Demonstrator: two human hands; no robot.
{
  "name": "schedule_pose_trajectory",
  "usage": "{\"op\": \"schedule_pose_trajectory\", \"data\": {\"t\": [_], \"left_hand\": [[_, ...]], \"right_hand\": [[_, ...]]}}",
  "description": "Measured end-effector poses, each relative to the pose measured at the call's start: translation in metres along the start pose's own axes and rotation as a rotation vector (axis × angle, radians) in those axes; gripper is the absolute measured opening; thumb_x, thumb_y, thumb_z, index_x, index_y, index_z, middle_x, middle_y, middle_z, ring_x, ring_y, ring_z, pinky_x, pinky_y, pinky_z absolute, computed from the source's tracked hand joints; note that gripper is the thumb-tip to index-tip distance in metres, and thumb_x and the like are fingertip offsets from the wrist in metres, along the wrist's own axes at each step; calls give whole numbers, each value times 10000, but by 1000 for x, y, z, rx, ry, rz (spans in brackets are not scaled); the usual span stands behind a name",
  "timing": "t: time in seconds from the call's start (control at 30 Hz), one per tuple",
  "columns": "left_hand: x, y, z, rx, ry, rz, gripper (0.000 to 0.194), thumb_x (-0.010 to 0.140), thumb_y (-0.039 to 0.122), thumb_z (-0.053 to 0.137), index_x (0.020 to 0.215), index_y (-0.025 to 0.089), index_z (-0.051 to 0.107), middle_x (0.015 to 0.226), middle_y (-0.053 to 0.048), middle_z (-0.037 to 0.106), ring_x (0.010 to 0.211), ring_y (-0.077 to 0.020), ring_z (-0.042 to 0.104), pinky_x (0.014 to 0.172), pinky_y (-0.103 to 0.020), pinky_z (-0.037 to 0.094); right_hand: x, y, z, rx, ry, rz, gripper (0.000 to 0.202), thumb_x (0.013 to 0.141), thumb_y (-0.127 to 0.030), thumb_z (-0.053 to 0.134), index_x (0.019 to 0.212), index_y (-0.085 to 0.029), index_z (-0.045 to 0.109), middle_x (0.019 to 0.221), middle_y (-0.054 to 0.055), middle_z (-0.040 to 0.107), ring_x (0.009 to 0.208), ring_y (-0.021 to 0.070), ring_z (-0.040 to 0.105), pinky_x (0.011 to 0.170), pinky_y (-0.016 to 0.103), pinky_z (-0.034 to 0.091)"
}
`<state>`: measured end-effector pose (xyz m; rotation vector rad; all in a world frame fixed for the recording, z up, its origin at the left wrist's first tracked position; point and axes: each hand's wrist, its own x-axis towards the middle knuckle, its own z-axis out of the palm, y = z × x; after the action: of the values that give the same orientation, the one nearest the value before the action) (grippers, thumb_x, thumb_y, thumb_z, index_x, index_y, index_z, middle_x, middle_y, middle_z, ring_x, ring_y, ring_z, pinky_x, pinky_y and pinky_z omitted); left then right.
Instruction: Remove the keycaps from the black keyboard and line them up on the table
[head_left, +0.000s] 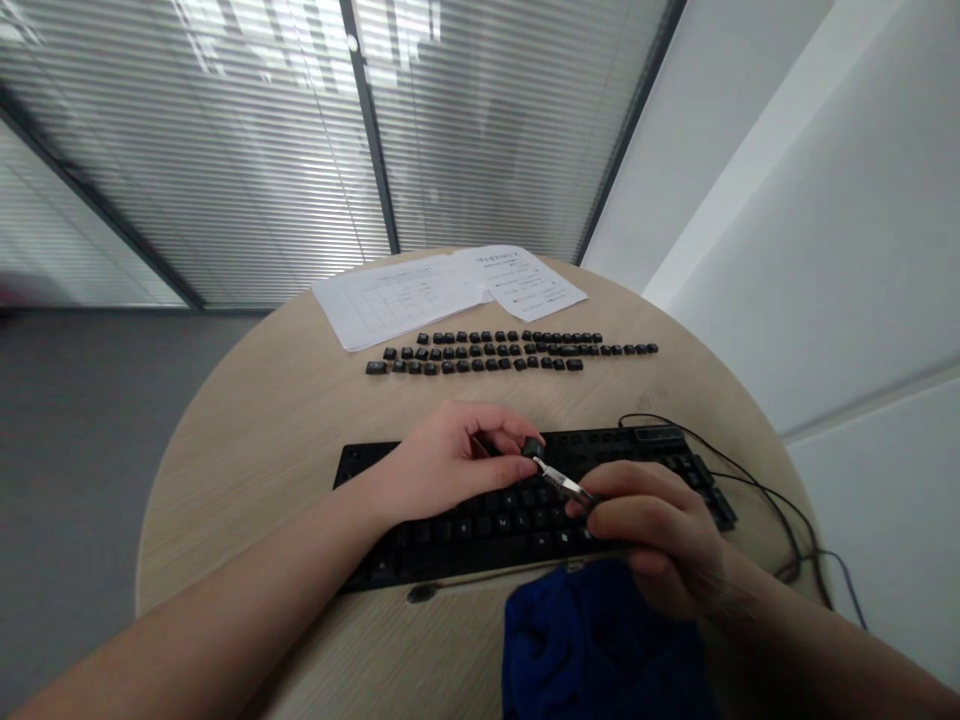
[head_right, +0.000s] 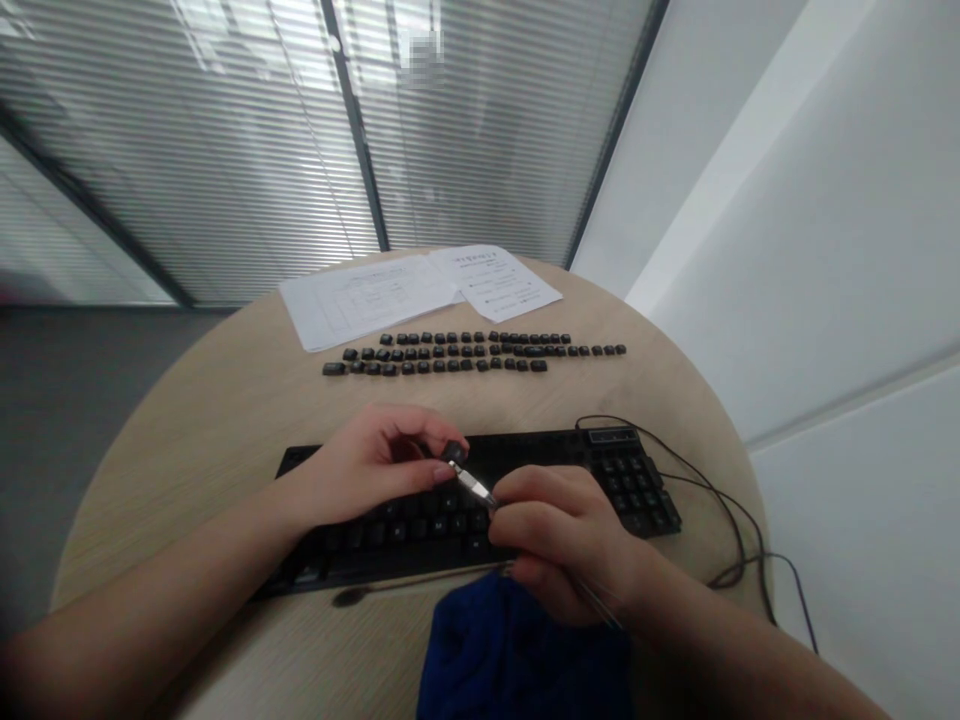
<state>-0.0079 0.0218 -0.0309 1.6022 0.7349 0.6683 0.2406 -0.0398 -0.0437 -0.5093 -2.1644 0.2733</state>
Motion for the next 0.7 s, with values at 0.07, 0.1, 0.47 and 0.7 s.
{"op": "schedule_pose_trajectory", "data": {"t": [0.07, 0.1, 0.47, 0.7], "left_hand": [[-1, 2, 0, -61, 1, -4, 254, 804, 296, 791, 1018, 159, 770, 815, -16, 756, 686, -116, 661, 634, -221, 512], [-1, 3, 1, -84, 1, -9, 256, 800, 290, 795, 1017, 158, 768, 811, -13, 754, 661, -105, 646, 621, -214, 506], [-7, 8, -2, 109, 298, 147, 304, 862, 315, 744, 1120, 156, 763, 806, -12, 733, 668, -125, 659, 609, -231, 538], [-14, 21, 0, 341, 253, 189, 278, 904, 249, 682, 1155, 197, 789, 803, 6, 732, 632, -105, 617, 595, -219, 517]], "right_hand": [[-3, 0, 0, 11, 18, -13, 327, 1112, -390, 383, 1083, -216, 659, 949, 98, 726, 797, 210, 735, 655, 318, 605], [-3, 0, 0, 12, 25, -15, 334, 1113, -390, 375, 1099, -218, 661, 955, 100, 725, 805, 213, 736, 660, 323, 610], [-3, -2, -3, -113, 30, -49, 348, 1124, -361, 338, 1134, -200, 647, 921, 87, 685, 820, 214, 707, 674, 335, 587], [-4, 0, -3, -300, 120, 109, 424, 1044, -201, 452, 1441, -240, 595, 1267, 146, 674, 1172, 303, 659, 994, 492, 562]]}}
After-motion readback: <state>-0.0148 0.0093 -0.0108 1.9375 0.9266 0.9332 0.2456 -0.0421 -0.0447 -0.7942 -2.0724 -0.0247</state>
